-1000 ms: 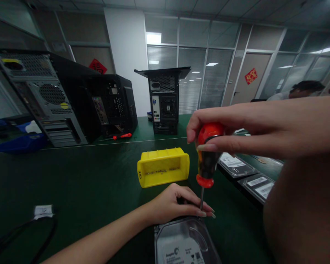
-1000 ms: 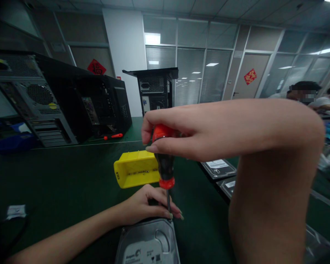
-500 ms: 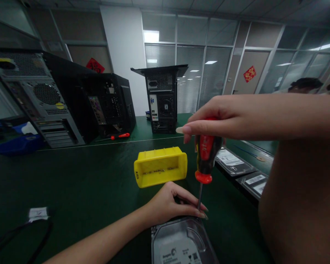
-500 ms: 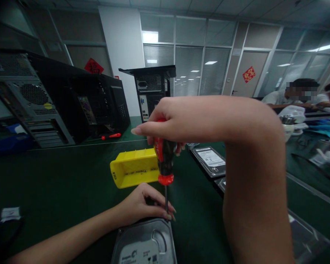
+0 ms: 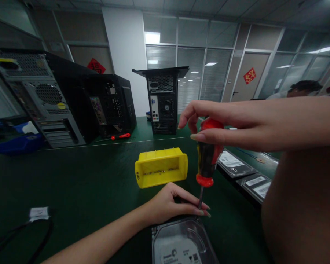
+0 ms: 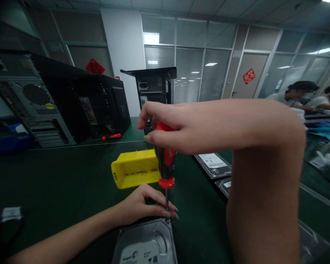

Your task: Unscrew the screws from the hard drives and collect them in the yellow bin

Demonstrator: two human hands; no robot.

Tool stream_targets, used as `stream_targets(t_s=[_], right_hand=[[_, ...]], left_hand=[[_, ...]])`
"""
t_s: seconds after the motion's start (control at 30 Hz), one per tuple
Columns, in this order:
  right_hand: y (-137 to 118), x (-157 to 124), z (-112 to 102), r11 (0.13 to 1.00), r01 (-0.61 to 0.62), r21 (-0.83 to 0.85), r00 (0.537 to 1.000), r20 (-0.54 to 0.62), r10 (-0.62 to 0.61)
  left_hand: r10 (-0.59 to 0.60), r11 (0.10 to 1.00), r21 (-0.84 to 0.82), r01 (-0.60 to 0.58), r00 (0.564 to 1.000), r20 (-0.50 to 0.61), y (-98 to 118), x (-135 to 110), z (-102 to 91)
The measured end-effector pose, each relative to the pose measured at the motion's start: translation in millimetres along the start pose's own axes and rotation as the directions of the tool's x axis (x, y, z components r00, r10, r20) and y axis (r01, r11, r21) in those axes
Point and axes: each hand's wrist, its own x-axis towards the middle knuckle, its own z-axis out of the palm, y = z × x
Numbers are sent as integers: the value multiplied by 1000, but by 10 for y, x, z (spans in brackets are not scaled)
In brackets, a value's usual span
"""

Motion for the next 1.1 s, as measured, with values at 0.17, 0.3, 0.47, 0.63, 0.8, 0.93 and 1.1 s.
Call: stream_targets(t_s=[0.17, 0.3, 0.47, 0.63, 0.8, 0.93, 1.1], right_hand=[[2, -48, 5, 995, 87, -46, 996, -23, -88], [-53, -22, 4, 994, 105, 23, 994, 6, -105], [-135, 56, 25, 999, 19, 39, 1000, 19, -20], [-151, 77, 63, 999, 7, -51, 998, -64, -10], [-143, 35, 121, 995, 47, -92, 986, -156, -61], [-54, -8, 189, 998, -57, 15, 983, -173, 58], [-176, -20, 152, 999, 44, 17, 993, -107, -42]], left_hand=[[-1, 1000, -3, 1, 1000, -5, -5, -3, -4], [-10, 1000, 19, 11, 1000, -15, 4, -4, -2], [-10, 1000, 23, 10, 1000, -15, -5, 5, 1], [1, 1000, 4, -1, 1000, -29, -19, 17, 0], [17, 998, 60, -15, 999, -41, -1, 13, -3], [0, 998, 58, 3, 999, -42, 10, 13, -14], [16, 998, 66, -15, 1000, -6, 42, -2, -6]])
